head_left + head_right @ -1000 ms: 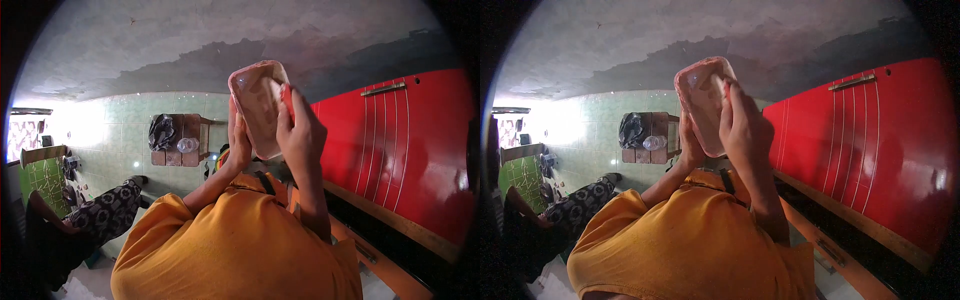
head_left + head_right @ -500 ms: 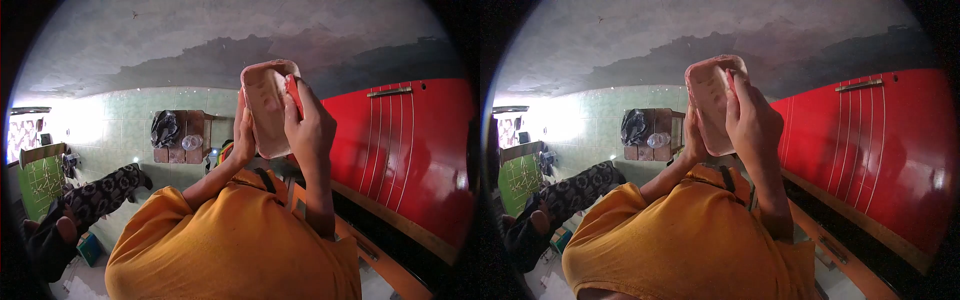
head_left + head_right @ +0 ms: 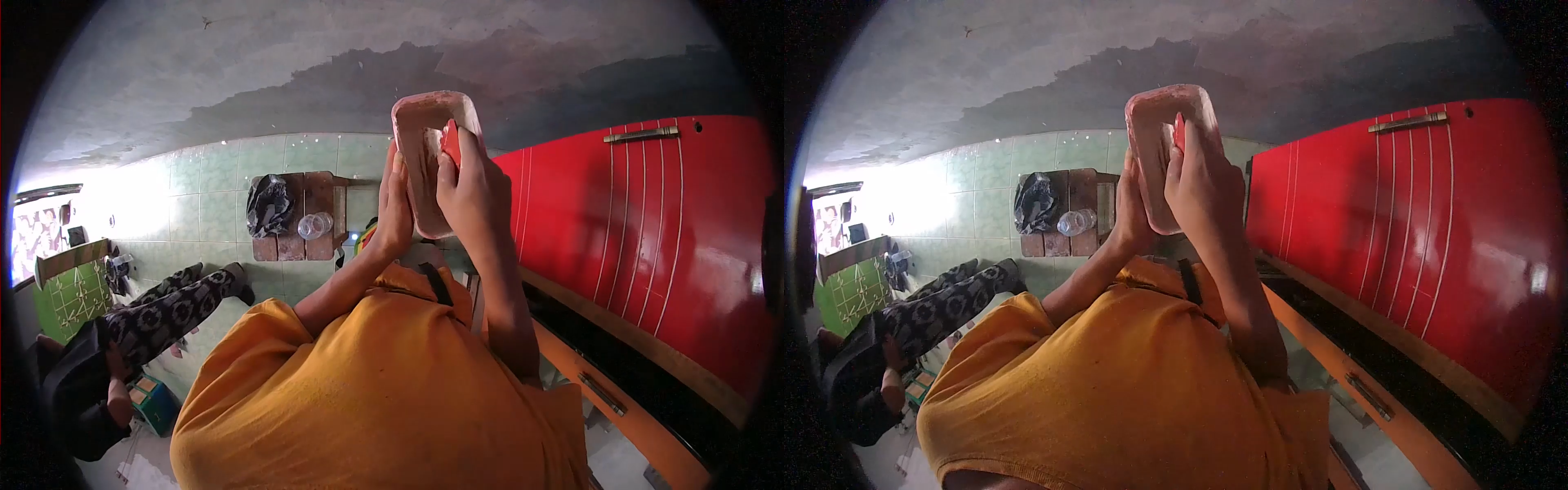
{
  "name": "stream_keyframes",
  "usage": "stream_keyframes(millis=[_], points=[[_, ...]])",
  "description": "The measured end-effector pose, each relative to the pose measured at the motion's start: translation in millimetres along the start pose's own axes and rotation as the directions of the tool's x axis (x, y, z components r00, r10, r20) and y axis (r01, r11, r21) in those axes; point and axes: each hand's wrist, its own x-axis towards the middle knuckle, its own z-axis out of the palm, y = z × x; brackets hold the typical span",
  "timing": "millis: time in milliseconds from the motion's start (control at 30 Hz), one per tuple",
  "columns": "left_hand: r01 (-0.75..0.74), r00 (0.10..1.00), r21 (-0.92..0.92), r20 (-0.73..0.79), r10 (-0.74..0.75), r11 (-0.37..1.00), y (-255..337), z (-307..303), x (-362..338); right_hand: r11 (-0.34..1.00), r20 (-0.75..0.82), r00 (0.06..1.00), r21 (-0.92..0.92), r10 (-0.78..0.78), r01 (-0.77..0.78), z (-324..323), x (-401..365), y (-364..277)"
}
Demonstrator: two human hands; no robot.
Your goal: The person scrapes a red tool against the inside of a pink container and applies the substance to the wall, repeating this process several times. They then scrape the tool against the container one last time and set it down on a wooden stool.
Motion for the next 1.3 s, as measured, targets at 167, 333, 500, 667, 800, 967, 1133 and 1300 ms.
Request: stream_keyframes(millis=[167,333,500,667,800,967,1133,1300], points=[[-0.193,0.980,0.228,0.096,0.175,0.954,13,10,-4,0.994,0.104,0.989,-0.025,0.107,-0.105,-10,4,-5],[-0.069,0.997,0.152,0.039,0.064,0.986,17,11,-1,0.987,-0.129,0.991,0.159,0.022,-0.001,-23,0,4],[-0.039,0.999,0.173,0.023,0.036,0.984,17,1,-1,0.920,-0.093,0.974,0.356,0.207,-0.162,-31,-2,49],[-0.151,0.986,0.270,0.110,0.125,0.951,37,11,-8,0.775,0.002,0.938,0.563,0.347,-0.288,-43,-16,75],[0.021,0.992,0.140,0.118,-0.038,0.990,31,0,-10,0.682,0.002,0.902,0.654,0.431,-0.327,-54,-21,82],[0.029,0.983,0.206,0.170,-0.064,0.978,29,-4,-12,0.618,0.031,0.847,0.670,0.531,-0.412,-68,-31,87],[-0.145,0.971,0.386,0.233,0.056,0.911,36,10,-16,0.491,0.012,0.813,0.792,0.583,-0.363,-67,-43,113],[0.070,0.985,0.119,0.152,-0.088,0.990,34,16,-12,0.350,0.053,0.772,0.870,0.633,-0.347,-70,-50,120]])
